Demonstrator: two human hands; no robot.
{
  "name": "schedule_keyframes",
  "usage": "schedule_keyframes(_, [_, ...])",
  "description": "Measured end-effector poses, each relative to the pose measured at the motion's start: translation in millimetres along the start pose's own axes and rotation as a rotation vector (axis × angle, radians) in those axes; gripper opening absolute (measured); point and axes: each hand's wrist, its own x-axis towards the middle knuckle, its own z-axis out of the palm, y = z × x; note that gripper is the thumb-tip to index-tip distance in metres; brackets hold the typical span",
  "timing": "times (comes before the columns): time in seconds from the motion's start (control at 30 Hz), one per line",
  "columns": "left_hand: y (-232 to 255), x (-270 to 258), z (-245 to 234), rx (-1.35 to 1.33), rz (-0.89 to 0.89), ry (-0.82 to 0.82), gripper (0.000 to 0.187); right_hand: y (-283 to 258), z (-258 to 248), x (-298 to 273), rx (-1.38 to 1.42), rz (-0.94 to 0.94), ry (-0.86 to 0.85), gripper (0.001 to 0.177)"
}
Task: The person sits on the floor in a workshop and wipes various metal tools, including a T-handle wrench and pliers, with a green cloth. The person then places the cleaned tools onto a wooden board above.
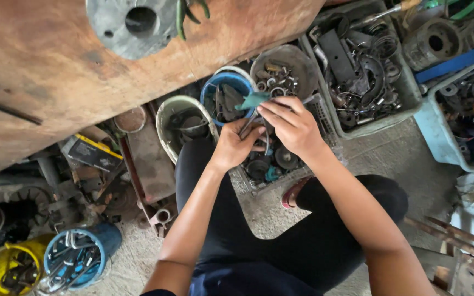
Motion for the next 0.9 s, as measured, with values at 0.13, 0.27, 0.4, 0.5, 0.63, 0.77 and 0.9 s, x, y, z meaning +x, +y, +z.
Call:
schedule_keyframes(0.13, [-10.2, 9.2, 2.6, -0.047, 0.053, 0.029, 0.014, 7.7, 0.8, -4.2, 0.026, 0.034, 0.040, 0.031])
schedule_keyframes(0.27, [-7.7, 12.0, 9.9, -0.054, 0.077, 0.064, 0.016, 4.5, -1.4, -0.4, 0.053, 0.026, 0.041, 0.033])
schedule_keyframes(0.4, [-8.4, 7.6, 14.2, -0.044, 0.021, -0.030, 0.015, 10.4, -9.4, 3.1, -0.005, 0.060, 0.067, 0.033])
schedule_keyframes(0.5, [-1.6, 9.8, 13.7, -0.013, 0.049, -0.006, 0.015, 8.7, -3.4, 0.1, -0.014, 0.057, 0.097, 0.031])
schedule_keyframes(0.63, [1.8, 5.8, 15.1, 0.047, 0.011, -0.007, 0.016, 6.6, -4.6, 1.3, 0.059, 0.081, 0.090, 0.028])
schedule_keyframes(0.77, [4.6, 5.9, 10.1, 0.043, 0.030, -0.019, 0.017, 10.1, 6.5, -4.2, 0.043, 0.079, 0.084, 0.030])
schedule_keyframes(0.9, [9.2, 12.1, 4.2, -0.039, 0.136, 0.166, 0.014, -1.9, 18.5, -7.8, 0.133, 0.071, 0.114, 0.027])
